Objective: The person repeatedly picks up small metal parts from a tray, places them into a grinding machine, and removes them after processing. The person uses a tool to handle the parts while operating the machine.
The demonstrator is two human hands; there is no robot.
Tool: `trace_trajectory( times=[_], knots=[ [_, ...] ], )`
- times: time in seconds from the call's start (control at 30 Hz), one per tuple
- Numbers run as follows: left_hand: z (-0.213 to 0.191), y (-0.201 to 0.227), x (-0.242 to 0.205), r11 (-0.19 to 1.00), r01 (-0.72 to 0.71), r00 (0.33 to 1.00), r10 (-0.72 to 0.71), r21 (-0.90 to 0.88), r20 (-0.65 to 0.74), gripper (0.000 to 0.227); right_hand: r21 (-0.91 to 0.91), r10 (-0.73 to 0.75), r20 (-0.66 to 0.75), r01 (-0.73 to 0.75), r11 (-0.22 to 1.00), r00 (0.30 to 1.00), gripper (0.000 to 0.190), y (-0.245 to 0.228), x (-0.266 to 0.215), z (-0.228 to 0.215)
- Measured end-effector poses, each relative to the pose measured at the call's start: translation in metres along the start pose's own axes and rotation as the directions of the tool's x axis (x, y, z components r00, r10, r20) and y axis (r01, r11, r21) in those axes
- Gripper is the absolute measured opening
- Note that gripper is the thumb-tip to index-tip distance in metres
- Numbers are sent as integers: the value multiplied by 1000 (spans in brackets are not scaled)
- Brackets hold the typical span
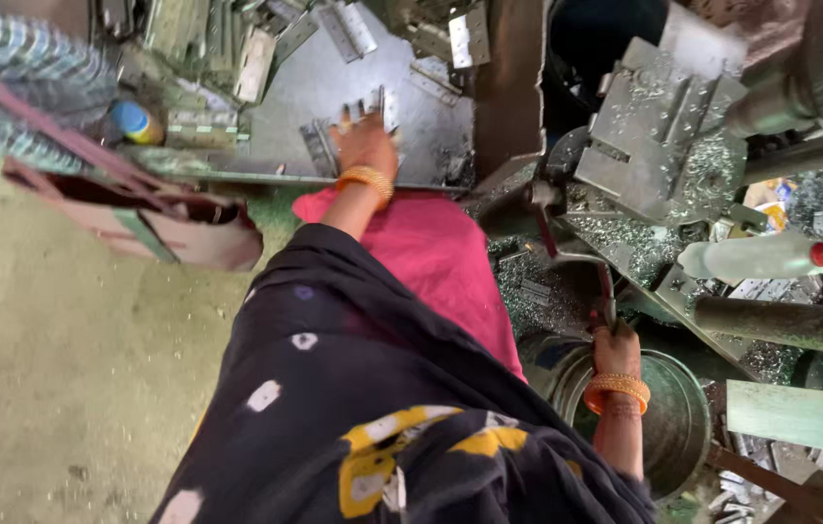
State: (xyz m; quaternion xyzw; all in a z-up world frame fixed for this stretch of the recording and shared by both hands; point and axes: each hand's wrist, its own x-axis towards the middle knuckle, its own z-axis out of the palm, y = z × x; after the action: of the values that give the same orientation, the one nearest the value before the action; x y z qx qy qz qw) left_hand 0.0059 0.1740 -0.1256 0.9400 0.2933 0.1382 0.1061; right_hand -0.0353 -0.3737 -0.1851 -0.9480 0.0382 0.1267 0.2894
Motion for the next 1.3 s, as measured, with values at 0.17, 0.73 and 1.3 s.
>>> trace_trajectory(
  times=[0.17, 0.73, 1.3],
  knots=[
    [62, -5, 42, 975, 90, 972, -131, 203, 196, 81, 41, 1, -31, 0, 999, 1000, 45, -17, -3, -13],
    [83, -3, 39, 998, -15, 979, 2, 64, 205, 46, 59, 29, -79, -24, 998, 996, 42, -35, -3, -12],
    [-118, 209, -16, 670, -478, 753, 646, -568, 128, 20, 165, 103, -5, -101, 981, 995, 42, -62, -23, -11]
  ],
)
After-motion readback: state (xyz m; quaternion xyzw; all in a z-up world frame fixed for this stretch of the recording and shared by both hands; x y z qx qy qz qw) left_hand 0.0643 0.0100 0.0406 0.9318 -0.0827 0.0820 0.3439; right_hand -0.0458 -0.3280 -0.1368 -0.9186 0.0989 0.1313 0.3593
